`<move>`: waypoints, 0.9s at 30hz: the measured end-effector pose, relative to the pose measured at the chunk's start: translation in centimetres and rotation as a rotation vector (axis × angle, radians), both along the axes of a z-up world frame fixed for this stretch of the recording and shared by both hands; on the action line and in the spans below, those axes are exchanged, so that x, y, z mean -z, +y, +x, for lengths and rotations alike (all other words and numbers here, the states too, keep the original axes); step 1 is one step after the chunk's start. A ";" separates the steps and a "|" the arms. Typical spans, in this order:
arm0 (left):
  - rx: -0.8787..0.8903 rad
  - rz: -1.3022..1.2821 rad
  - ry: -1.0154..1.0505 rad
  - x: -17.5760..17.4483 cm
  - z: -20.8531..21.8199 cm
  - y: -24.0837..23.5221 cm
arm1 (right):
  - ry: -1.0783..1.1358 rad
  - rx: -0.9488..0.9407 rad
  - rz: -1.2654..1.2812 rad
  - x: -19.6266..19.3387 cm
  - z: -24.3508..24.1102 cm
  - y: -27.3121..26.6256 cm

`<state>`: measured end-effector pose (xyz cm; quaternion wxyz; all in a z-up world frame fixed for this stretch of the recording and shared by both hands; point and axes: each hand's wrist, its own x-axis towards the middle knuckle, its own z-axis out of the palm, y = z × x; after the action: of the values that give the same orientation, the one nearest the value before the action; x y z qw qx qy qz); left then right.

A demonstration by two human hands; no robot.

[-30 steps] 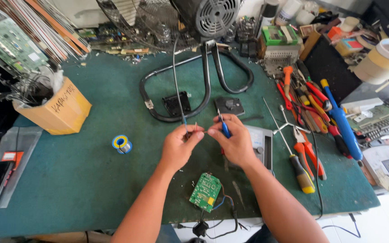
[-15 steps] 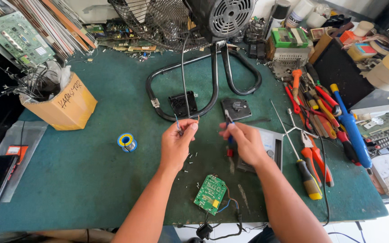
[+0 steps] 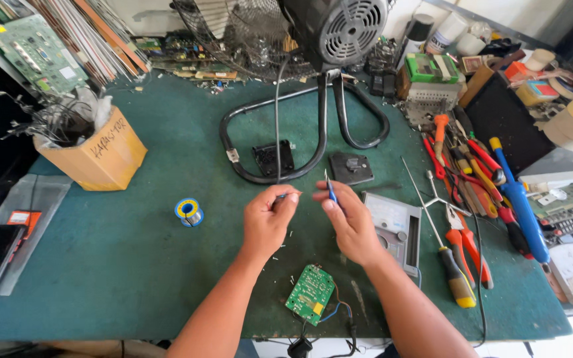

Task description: The person solders a small black component onto a green circuit board using a soldering iron and solder wire. They then use pliers to strip the insulation from a red wire and prepare it for connection.

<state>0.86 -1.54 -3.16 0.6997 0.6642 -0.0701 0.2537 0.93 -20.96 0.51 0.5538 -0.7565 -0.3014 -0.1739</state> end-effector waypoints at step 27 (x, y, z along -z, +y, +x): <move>0.132 -0.209 0.033 -1.7 -0.6 -0.7 | 0.751 -0.636 0.796 0.9 0.4 -1.0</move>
<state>0.23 -2.21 -1.42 0.7813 0.5856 -0.0754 0.2023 1.33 -21.95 -0.43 0.8854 -0.3755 -0.2086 0.1777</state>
